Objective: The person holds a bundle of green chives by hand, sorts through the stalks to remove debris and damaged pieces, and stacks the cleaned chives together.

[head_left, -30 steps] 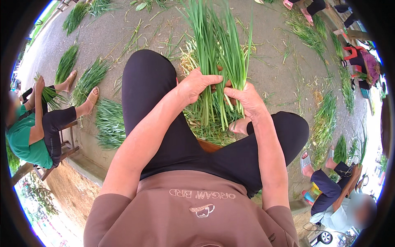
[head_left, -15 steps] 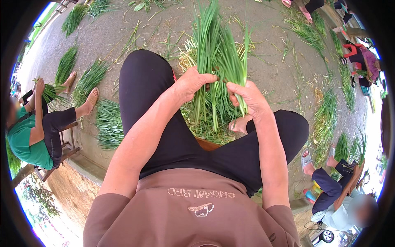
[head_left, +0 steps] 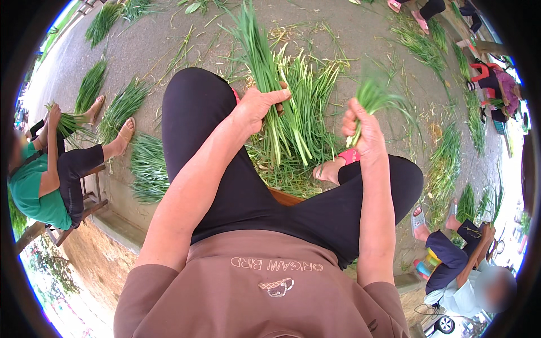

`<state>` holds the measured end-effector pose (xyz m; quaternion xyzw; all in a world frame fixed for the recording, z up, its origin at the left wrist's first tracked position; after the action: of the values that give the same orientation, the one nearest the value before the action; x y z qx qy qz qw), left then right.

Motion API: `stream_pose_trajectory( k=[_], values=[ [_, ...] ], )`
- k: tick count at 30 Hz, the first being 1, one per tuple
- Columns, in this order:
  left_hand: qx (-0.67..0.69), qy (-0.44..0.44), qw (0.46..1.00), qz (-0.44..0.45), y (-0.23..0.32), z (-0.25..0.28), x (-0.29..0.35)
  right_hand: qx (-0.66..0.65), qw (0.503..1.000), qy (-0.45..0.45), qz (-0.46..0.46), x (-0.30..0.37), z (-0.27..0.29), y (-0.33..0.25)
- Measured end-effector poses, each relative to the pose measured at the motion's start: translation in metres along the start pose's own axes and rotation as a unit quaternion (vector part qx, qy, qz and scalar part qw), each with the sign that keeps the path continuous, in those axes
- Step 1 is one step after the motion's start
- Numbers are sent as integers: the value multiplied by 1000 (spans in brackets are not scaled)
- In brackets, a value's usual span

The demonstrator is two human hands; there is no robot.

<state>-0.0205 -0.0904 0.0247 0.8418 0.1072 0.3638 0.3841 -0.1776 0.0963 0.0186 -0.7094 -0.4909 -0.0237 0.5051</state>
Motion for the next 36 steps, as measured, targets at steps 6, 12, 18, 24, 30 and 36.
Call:
stream_pose_trajectory(
  k=[6,12,18,24,30,36],
  values=[
    [8,-39,999,30,-9,-2,-5,252,961,-88,-77,16,-55,41],
    [4,-52,998,27,-7,-3,-2,287,941,-167,-60,24,-82,43],
    [41,-27,999,14,-5,0,-5,163,985,-35,-34,6,-46,34],
    [50,-18,998,-19,-2,0,-6,-10,995,-102,-21,-10,-24,30],
    [34,-36,998,-30,-8,-2,-7,82,992,-80,-58,12,-64,55],
    [40,-48,998,-7,-5,-13,2,122,985,-118,-34,14,-84,65]
  ],
)
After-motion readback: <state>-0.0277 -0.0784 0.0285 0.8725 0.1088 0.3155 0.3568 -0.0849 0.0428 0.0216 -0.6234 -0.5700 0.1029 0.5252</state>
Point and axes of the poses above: each hand's wrist, its own x-axis away from the middle knuckle, its own z-axis out of the back of the hand, y = z × x, the point moved 5 cm from there along -x, towards the middle knuckle, and after that the axes turned 5 degrees about x, right-handed, at the moved point
